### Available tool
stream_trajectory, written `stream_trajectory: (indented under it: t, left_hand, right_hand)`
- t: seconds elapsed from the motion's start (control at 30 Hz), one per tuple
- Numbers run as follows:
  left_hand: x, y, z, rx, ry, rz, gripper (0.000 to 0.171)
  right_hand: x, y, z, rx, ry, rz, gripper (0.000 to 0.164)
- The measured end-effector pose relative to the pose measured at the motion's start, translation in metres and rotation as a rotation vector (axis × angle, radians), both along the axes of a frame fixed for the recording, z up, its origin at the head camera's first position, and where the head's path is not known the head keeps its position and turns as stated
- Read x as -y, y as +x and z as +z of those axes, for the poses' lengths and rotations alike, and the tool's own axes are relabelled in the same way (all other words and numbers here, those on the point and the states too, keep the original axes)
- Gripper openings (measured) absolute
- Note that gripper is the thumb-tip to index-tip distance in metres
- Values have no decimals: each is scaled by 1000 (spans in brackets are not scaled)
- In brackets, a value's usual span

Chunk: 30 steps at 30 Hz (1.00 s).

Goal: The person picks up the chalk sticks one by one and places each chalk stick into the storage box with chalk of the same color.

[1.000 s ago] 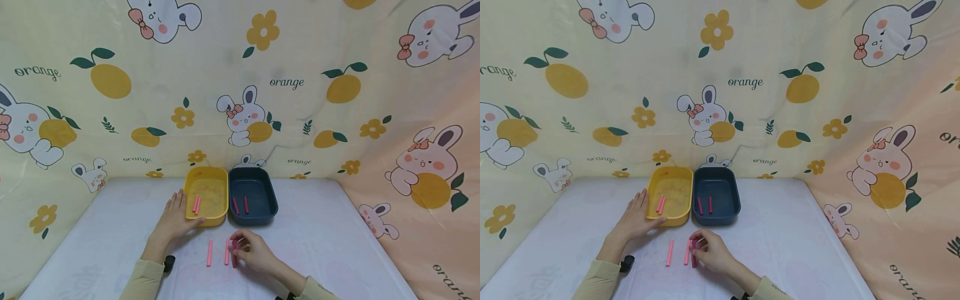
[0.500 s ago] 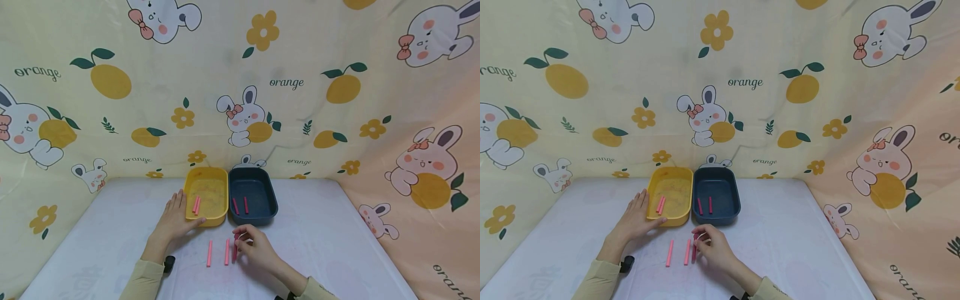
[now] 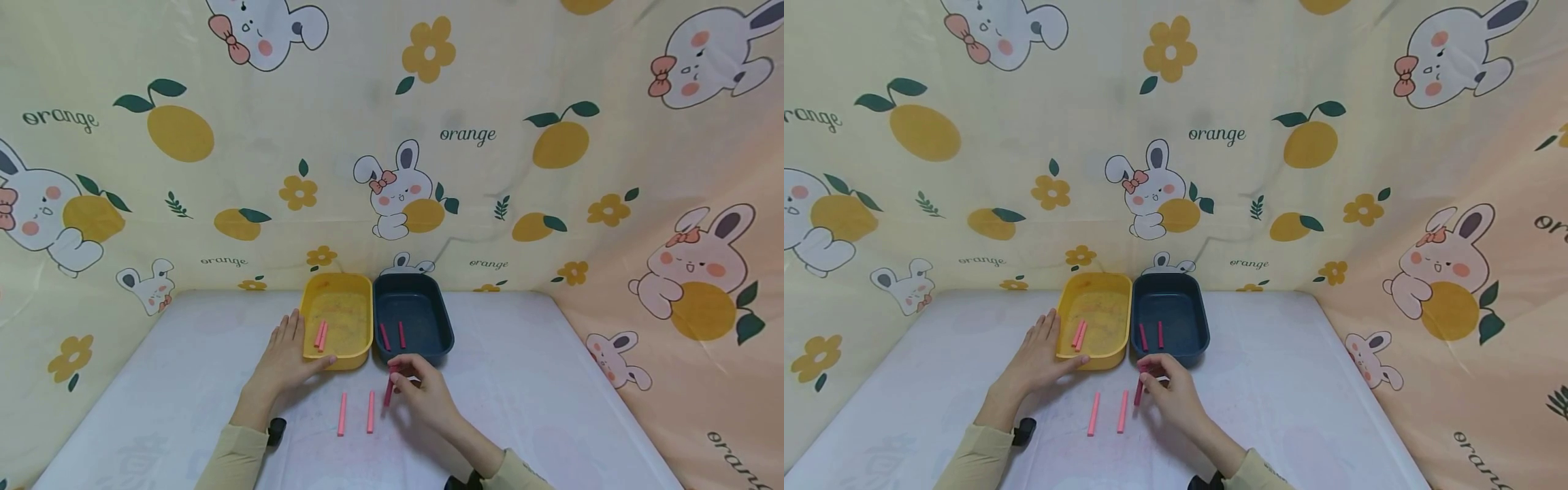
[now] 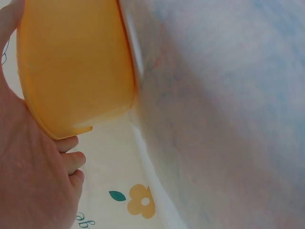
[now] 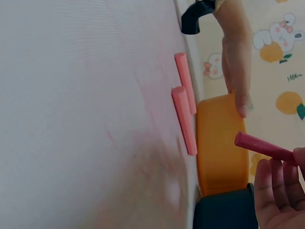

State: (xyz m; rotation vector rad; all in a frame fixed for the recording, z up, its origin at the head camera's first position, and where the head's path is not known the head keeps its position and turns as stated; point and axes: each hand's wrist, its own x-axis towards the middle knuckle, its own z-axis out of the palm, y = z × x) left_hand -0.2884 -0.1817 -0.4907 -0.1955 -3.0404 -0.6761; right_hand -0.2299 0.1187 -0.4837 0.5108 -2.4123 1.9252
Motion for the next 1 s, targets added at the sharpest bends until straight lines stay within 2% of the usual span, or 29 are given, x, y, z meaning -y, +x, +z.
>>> stream_trajectory:
  t: [0.53,0.67,1.0]
  left_hand:
    - [0,2,3,7,-3,-11,132]
    - [1,2,2,11,-3,-8,133]
    - [1,1,0,6,4,-11,131]
  right_hand:
    - [-9,-15,10,-27,-65,-86,21]
    - [-10,-20,12,-43,-71,-124,20]
    - [-15,-34,14,-49,-118,-160,23]
